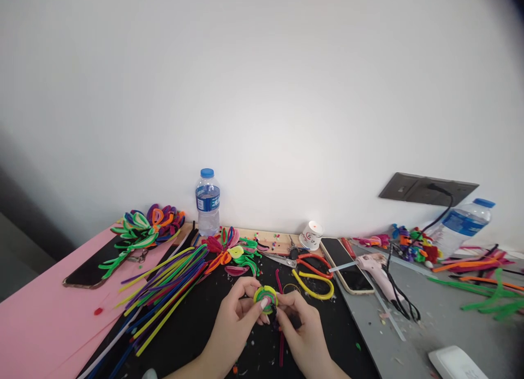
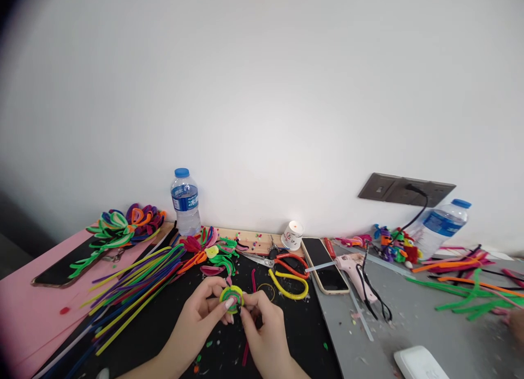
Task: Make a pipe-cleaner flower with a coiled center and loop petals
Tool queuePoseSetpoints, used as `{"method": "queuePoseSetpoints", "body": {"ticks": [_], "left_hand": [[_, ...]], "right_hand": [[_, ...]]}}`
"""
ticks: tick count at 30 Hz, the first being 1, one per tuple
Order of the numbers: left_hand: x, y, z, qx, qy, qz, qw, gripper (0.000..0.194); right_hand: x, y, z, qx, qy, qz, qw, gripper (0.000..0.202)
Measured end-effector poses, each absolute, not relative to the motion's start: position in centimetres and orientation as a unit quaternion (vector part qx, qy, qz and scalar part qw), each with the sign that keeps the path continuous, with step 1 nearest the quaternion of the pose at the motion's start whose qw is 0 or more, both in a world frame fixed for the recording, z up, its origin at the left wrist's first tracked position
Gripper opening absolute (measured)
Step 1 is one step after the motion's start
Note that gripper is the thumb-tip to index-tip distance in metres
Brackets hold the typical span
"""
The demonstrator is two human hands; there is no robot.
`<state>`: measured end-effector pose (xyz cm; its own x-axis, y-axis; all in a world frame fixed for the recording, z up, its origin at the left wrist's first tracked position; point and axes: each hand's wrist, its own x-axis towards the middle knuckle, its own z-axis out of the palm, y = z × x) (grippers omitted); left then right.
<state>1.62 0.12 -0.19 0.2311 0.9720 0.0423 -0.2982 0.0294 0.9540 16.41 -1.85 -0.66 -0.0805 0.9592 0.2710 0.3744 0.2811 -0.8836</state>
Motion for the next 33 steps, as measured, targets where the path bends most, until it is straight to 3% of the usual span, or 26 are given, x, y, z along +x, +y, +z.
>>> {"method": "queuePoseSetpoints", "body": {"ticks": [8, 12, 24, 27, 33], "left_hand": [[1.4, 0.3, -0.6, 0.526, 0.391, 0.453, 0.604, 0.024], [0.9, 0.5, -0.4, 0.561, 0.412, 0.429, 0.576, 0.029], [0.0, 1.9, -0.3, 0.543, 0.429, 0.476, 0.543, 0.011], [-0.3, 2.2, -0.3, 0.563, 0.432, 0.479, 0.517, 0.025], [-0.4, 2.2, 0.1, 0.567, 0.437, 0.469, 0.517, 0.027]], "right_hand": [[16.7, -1.2, -1.2, -0.504, -0.567, 0.428, 0.492, 0.019], [17.3, -0.8, -0.8, -0.517, -0.552, 0.423, 0.498, 0.022], [18.3, -0.3, -0.9, -0.535, -0.567, 0.407, 0.476, 0.025], [18.2, -0.3, -1.1, -0.536, -0.577, 0.401, 0.467, 0.022], [18.2, -0.4, -1.0, -0.538, -0.583, 0.397, 0.462, 0.021]]}}
